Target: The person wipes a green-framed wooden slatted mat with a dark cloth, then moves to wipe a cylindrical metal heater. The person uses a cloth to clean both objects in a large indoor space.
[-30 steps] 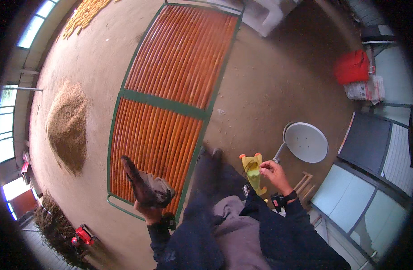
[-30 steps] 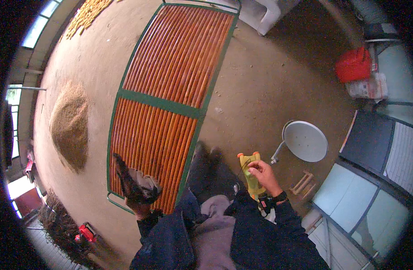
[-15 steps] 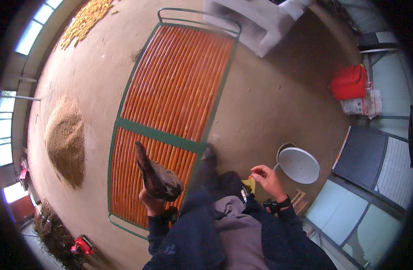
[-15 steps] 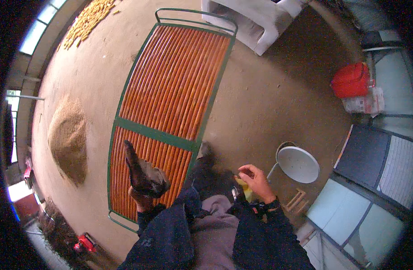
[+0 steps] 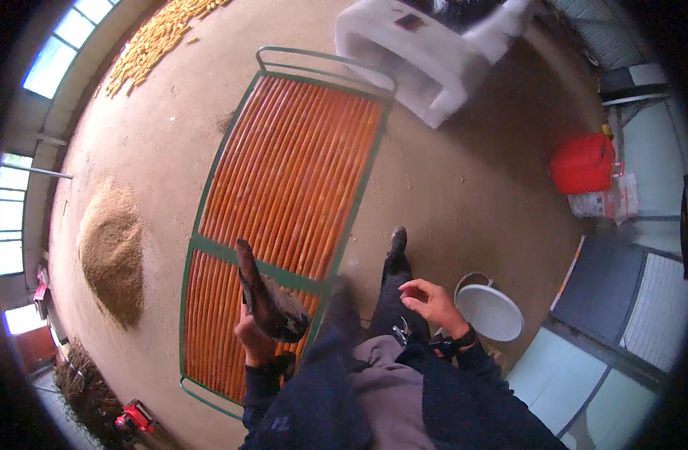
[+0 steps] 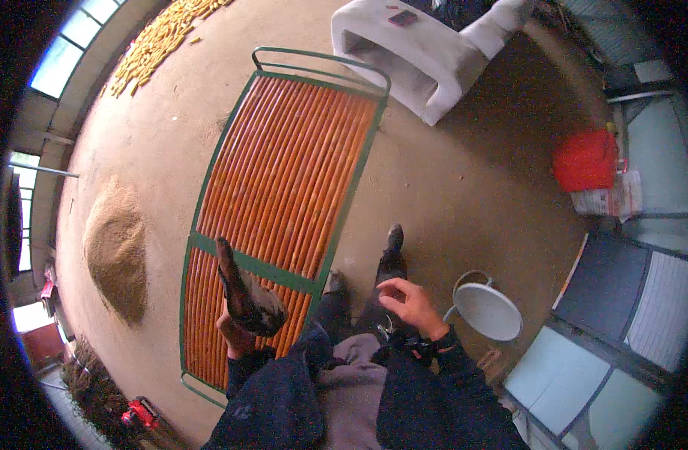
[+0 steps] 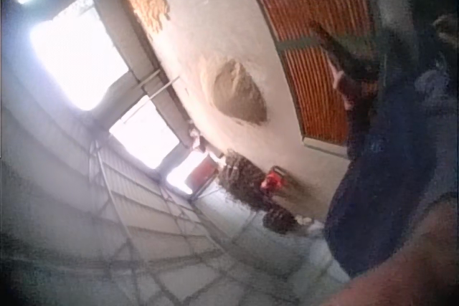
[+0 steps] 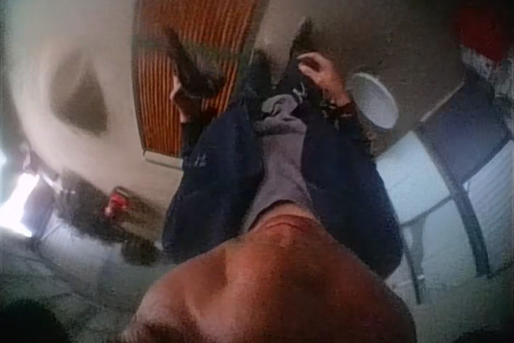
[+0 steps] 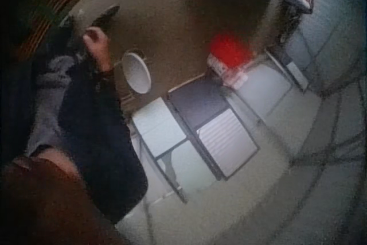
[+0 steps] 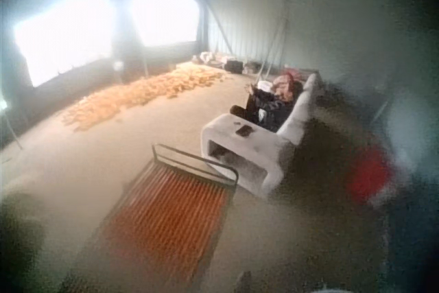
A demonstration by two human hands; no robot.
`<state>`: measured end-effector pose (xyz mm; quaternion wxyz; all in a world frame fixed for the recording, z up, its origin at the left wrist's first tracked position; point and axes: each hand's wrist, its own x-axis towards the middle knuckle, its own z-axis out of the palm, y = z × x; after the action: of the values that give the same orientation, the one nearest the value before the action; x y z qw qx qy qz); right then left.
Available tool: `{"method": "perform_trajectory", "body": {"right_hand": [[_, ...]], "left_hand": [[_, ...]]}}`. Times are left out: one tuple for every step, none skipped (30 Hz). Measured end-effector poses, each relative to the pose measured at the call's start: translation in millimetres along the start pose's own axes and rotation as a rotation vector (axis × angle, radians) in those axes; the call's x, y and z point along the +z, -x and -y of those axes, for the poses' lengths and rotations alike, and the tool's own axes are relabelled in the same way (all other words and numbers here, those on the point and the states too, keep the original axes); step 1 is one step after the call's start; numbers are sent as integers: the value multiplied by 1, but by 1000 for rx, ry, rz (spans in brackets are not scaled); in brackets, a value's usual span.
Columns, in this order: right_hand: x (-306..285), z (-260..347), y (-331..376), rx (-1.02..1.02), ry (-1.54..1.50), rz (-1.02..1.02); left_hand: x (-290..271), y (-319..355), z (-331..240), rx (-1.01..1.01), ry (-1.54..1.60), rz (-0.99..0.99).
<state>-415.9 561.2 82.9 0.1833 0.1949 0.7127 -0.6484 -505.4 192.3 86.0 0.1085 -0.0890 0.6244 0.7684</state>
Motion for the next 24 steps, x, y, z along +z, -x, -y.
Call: {"method": "perform_trajectory", "body": {"right_hand": [[-10,5,-10,-24,7,24],[-20,12,-20,-29,-4,58],[-30,24,-31,-35,-16,98],[-41,33,-42,-40,-27,138],[-53,40,-53,-64,4,186],[-63,46,-65,-99,32,238],[-73,54,-73,-119,62,284],[-84,64,-82,-157,87,319],[-94,75,-93,-193,107,359],[-106,87,-100,-224,138,392],[-116,102,-107,-214,154,435],[-126,117,-113,-204,171,477],[-130,129,-123,-201,183,534],[-133,138,-135,-221,177,592],[-134,146,-144,-232,173,643],[-132,151,-151,-242,168,693],[-127,154,-158,-337,192,690],[-120,157,-167,-436,216,688],[-110,158,-176,-537,232,687],[-101,161,-182,-588,228,688],[-94,162,-186,-631,236,684],[-89,162,-191,-675,243,678],[-81,158,-199,-658,255,733],[-76,155,-206,-613,201,759]], "left_hand": [[18,-5,-7,-41,149,-23],[31,-11,-8,-16,52,-38],[43,-15,-9,11,-48,-60],[52,-18,-7,50,-152,-64],[62,-22,-5,86,-257,-72],[61,-24,2,145,-374,-64],[65,-26,11,156,-417,-49],[71,-29,20,173,-458,-37],[77,-31,28,155,-436,-26],[92,-36,31,94,-246,-28],[105,-39,32,36,-59,-39],[128,-48,23,-60,282,-65],[146,-51,13,-144,616,-102],[162,-53,7,-84,493,-123],[176,-54,3,-38,374,-140],[185,-56,3,-31,240,-158],[192,-56,4,-26,107,-177],[197,-59,5,-56,-38,-199],[201,-62,4,-85,6,-220],[206,-66,3,-112,50,-242],[216,-74,5,-136,301,-253],[227,-84,6,-156,553,-260],[238,-94,0,-167,542,-270],[249,-106,-7,-176,532,-279]]}}
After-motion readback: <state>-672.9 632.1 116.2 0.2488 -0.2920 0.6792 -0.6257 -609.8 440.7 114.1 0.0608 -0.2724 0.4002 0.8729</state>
